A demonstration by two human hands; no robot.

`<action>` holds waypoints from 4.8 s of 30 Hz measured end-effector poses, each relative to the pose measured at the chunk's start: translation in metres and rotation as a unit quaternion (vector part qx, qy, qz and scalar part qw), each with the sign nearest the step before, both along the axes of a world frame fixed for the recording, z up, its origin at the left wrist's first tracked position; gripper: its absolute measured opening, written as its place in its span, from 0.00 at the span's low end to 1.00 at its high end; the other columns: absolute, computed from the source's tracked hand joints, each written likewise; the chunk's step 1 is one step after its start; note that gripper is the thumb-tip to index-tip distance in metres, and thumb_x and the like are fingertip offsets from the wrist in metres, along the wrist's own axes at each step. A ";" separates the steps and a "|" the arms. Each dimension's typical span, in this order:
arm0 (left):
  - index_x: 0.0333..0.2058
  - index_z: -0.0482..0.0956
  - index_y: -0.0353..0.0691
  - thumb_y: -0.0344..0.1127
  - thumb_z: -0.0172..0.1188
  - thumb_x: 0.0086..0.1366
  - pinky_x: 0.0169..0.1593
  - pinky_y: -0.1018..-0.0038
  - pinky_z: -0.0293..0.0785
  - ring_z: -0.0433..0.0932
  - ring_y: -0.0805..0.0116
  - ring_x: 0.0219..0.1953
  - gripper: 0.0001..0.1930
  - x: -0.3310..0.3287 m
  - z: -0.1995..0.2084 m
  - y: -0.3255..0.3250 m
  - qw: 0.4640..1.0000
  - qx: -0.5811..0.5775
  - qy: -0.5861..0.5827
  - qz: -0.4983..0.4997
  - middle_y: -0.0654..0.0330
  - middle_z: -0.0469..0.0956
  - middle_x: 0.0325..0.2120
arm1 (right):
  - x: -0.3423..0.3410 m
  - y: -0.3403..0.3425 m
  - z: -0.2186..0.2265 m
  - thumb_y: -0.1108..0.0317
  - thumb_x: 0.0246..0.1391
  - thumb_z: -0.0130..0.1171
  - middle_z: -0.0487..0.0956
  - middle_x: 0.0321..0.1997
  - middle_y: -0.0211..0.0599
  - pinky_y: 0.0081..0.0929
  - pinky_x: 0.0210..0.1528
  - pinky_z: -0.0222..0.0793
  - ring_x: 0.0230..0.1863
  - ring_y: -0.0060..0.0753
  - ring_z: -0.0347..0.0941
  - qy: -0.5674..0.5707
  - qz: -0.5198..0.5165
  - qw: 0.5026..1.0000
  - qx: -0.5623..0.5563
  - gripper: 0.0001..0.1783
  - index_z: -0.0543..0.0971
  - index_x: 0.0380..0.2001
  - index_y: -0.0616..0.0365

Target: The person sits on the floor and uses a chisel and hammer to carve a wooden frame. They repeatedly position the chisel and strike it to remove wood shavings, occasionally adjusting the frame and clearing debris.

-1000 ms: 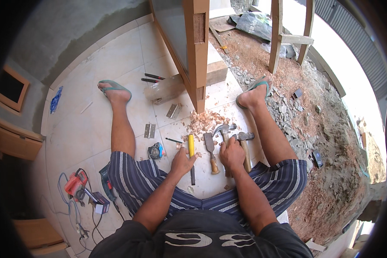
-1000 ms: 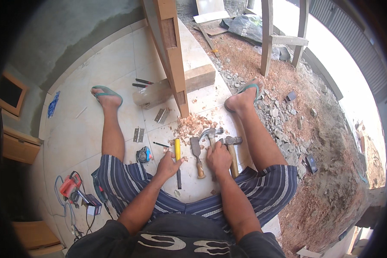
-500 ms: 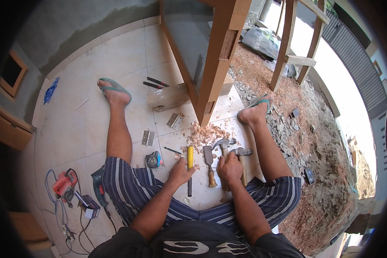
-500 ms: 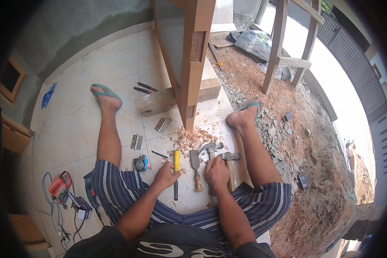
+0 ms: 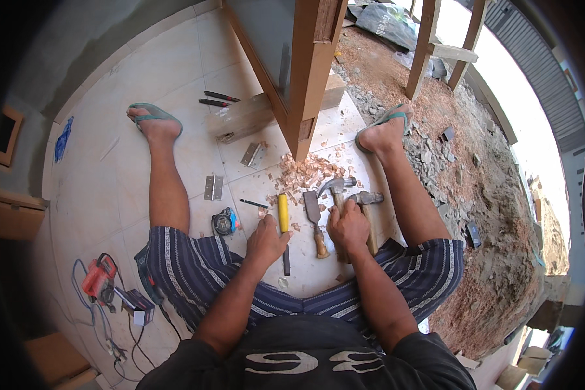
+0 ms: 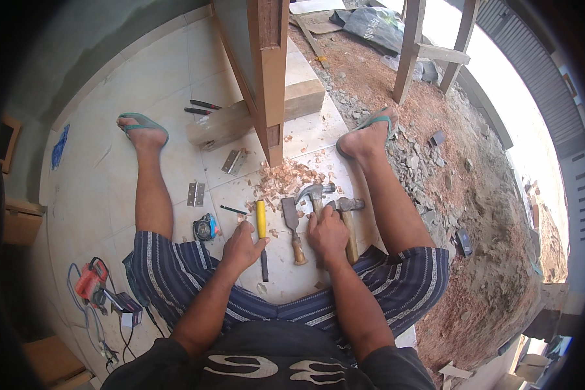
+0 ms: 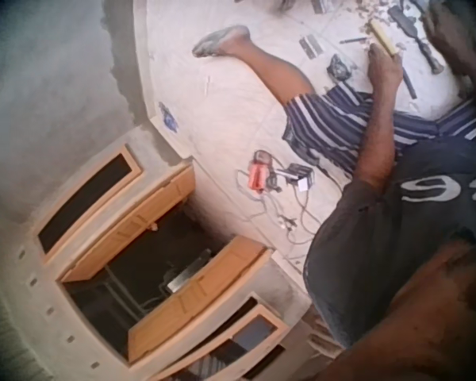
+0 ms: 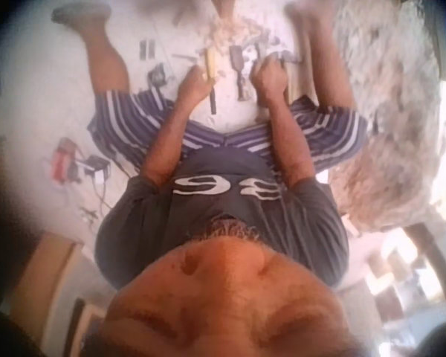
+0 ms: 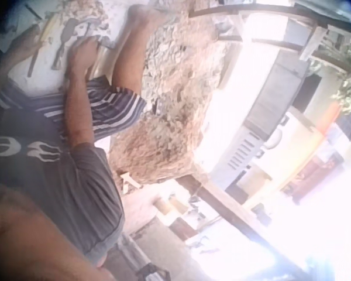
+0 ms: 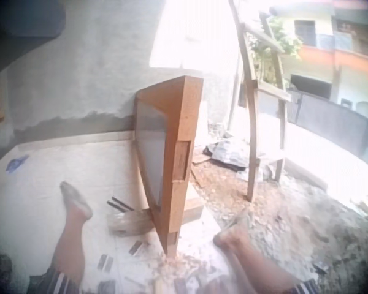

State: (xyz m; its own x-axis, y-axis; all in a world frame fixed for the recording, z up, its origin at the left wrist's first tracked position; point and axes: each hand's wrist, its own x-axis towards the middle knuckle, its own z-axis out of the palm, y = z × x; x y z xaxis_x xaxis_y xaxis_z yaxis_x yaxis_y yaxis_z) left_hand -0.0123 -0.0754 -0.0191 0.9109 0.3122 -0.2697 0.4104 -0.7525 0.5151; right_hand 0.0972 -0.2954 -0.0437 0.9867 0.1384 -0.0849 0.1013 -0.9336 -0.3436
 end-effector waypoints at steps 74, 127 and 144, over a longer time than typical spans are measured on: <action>0.60 0.77 0.44 0.31 0.61 0.70 0.65 0.51 0.71 0.75 0.55 0.58 0.20 0.074 0.137 -0.059 0.855 0.176 -0.453 -0.181 0.52 0.76 0.55 | -0.036 -0.030 0.133 0.73 0.57 0.71 0.81 0.29 0.37 0.20 0.14 0.68 0.15 0.17 0.69 0.304 -0.044 0.556 0.772 0.16 0.79 0.46 0.63; 0.47 0.74 0.38 0.37 0.63 0.74 0.32 0.66 0.88 0.88 0.60 0.36 0.12 0.141 0.108 -0.037 0.848 -0.460 -0.225 0.136 0.53 0.84 0.42 | -0.063 0.012 0.101 0.68 0.68 0.51 0.69 0.32 0.35 0.25 0.26 0.66 0.26 0.25 0.64 0.496 -0.243 0.244 0.797 0.06 0.66 0.41 0.56; 0.48 0.74 0.38 0.37 0.64 0.73 0.32 0.67 0.88 0.87 0.62 0.36 0.12 0.142 0.110 -0.032 0.853 -0.452 -0.221 0.137 0.53 0.84 0.42 | -0.061 0.016 0.087 0.70 0.65 0.51 0.70 0.34 0.37 0.29 0.26 0.67 0.25 0.24 0.65 0.487 -0.179 0.317 0.794 0.06 0.67 0.42 0.59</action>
